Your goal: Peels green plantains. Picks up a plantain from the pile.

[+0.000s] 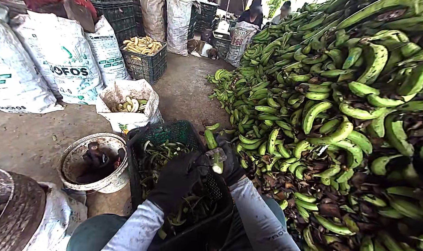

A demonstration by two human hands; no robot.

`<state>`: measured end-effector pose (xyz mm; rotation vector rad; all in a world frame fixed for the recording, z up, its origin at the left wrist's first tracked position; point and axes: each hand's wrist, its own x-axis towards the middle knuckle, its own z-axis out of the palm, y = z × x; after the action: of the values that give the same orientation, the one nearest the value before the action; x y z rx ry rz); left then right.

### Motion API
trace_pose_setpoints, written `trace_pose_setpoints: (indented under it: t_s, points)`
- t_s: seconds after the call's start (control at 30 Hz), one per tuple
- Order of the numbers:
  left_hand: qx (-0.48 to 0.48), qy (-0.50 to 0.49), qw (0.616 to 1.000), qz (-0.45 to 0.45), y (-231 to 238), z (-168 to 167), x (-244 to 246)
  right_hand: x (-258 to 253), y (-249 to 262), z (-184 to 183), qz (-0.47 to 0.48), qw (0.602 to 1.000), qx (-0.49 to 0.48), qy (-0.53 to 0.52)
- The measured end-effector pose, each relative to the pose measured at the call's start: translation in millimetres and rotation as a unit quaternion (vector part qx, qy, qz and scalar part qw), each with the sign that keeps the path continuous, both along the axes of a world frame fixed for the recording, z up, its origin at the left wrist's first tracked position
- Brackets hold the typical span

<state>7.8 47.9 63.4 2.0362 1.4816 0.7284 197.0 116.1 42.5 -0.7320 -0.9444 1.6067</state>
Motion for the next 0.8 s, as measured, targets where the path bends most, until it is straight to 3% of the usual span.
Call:
trace_pose_setpoints:
  t_s: [0.13,0.23,0.33,0.43,0.53,0.63,0.7,0.8]
  points:
    - [0.053,0.041,0.985,0.156,19,-9,-10,-19,-19,-18,0.057,0.994,-0.080,0.054]
    - [0.037,-0.025,0.968,0.247,30,-1,-30,-14,-25,-22,0.094,0.991,-0.065,0.067]
    - [-0.006,-0.123,0.983,0.136,14,7,-29,1,-9,-25,0.034,0.997,0.032,0.059]
    - [-0.070,-0.170,0.983,-0.010,-9,3,-9,7,5,-12,-0.099,0.986,0.116,-0.067]
    - [-0.036,-0.181,0.982,-0.033,-22,-6,4,5,10,-6,-0.149,0.975,0.117,-0.116]
    - [0.014,-0.107,0.994,-0.005,-10,-14,-3,-4,-1,-19,-0.033,0.994,0.103,0.003]
    - [0.061,-0.036,0.995,0.068,4,-19,-11,-15,-16,-29,0.098,0.986,0.006,0.133]
    - [0.064,0.000,0.979,0.196,18,-16,-27,-17,-30,-36,0.193,0.966,-0.082,0.154]
